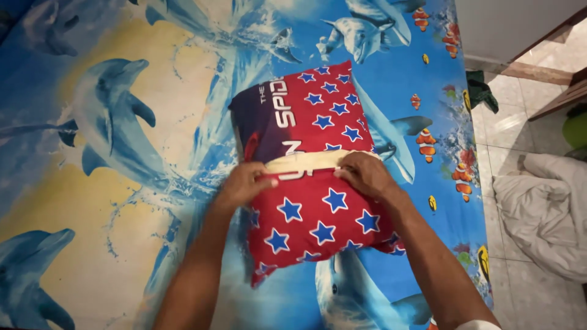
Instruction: The person is changing the pillowcases on a bed.
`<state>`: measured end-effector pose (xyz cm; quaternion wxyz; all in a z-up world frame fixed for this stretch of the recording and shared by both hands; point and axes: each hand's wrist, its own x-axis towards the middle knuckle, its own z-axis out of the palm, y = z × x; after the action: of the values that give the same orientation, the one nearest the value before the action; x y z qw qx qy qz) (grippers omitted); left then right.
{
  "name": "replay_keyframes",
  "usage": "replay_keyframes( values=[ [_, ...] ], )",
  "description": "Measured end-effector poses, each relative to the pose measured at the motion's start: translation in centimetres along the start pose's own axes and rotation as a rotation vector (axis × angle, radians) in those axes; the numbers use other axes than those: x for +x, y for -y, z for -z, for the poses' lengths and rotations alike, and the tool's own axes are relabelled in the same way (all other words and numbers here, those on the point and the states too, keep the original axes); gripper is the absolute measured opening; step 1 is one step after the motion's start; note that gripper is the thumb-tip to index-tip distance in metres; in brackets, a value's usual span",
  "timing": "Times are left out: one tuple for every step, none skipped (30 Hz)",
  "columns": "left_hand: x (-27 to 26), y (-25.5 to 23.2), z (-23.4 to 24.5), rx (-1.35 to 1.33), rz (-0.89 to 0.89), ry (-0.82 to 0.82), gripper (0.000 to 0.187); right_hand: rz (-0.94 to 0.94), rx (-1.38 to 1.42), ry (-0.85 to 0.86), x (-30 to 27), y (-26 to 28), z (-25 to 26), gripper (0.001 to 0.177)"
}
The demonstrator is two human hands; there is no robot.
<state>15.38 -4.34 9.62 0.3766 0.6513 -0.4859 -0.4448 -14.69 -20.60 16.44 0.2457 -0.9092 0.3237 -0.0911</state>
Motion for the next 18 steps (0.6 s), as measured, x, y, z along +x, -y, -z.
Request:
replay_keyframes(
  values=[
    [0.1,0.3,-0.2,-0.004,0.003,-0.001,0.037,0.001,-0.001,0.005,-0.4,-0.3,-0.1,0.029],
    [0.4,0.6,-0.2,0.141,-0.009,-0.103,0.036,-0.023,-0.042,0.031,-0.4,-0.7,0.0,0.027],
    [0.8,0.7,-0.2,0.285,-0.021,-0.206,0.034,-0.046,-0.084,0.056,-0.5,-1.1,0.2,0.029],
    [0.5,0.6,-0.8,0.284,-0.022,-0.207,0.034,-0.045,-0.086,0.057,-0.7,-1.0,0.3,0.029],
    [0.3,0.4,-1.5,0.346,-0.153,-0.334,0.033,-0.141,-0.029,0.009,-0.9,-0.9,0.6,0.030],
    [0.4,0.1,-2.0,0.407,-0.291,-0.462,0.032,-0.236,0.027,-0.043,-0.9,-0.9,1.0,0.032],
    [1.4,0.9,-2.7,0.405,-0.296,-0.466,0.032,-0.233,0.022,-0.047,-0.8,-1.6,0.1,0.032],
    [2.1,1.9,-3.2,0.369,-0.385,-0.599,0.030,-0.110,-0.080,-0.283,-0.7,-2.1,-1.1,0.034],
    [2.7,2.8,-3.9,0.330,-0.474,-0.731,0.029,0.018,-0.181,-0.517,-0.7,-2.7,-2.3,0.036],
    [2.6,3.5,-4.3,0.328,-0.472,-0.726,0.029,0.013,-0.182,-0.515,-0.6,-2.9,-2.5,0.036],
    [2.5,4.1,-4.7,0.285,-0.400,-0.732,0.026,-0.151,-0.151,-0.342,-0.5,-3.1,-2.6,0.037],
    [2.6,4.6,-4.9,0.246,-0.333,-0.741,0.024,-0.307,-0.118,-0.174,-0.1,-3.3,-2.8,0.039],
    [2.4,5.1,-4.8,0.248,-0.336,-0.741,0.024,-0.307,-0.116,-0.177,-0.4,-2.6,-2.9,0.039],
    [2.5,5.3,-4.7,0.274,-0.235,-0.709,0.023,-0.355,-0.085,-0.126,-0.6,-2.1,-2.8,0.039],
    [2.7,5.6,-4.6,0.299,-0.134,-0.676,0.023,-0.403,-0.054,-0.076,-0.9,-1.6,-2.7,0.040],
    [2.5,5.4,-4.8,0.297,-0.133,-0.673,0.023,-0.406,-0.054,-0.074,-0.8,-1.5,-2.7,0.040],
    [2.4,5.2,-5.0,0.351,-0.073,-0.670,0.020,-0.428,0.048,-0.086,-0.8,-1.5,-2.8,0.043],
    [2.2,5.0,-4.9,0.408,-0.013,-0.670,0.018,-0.444,0.151,-0.098,-0.5,-1.4,-2.8,0.048]
  ],
)
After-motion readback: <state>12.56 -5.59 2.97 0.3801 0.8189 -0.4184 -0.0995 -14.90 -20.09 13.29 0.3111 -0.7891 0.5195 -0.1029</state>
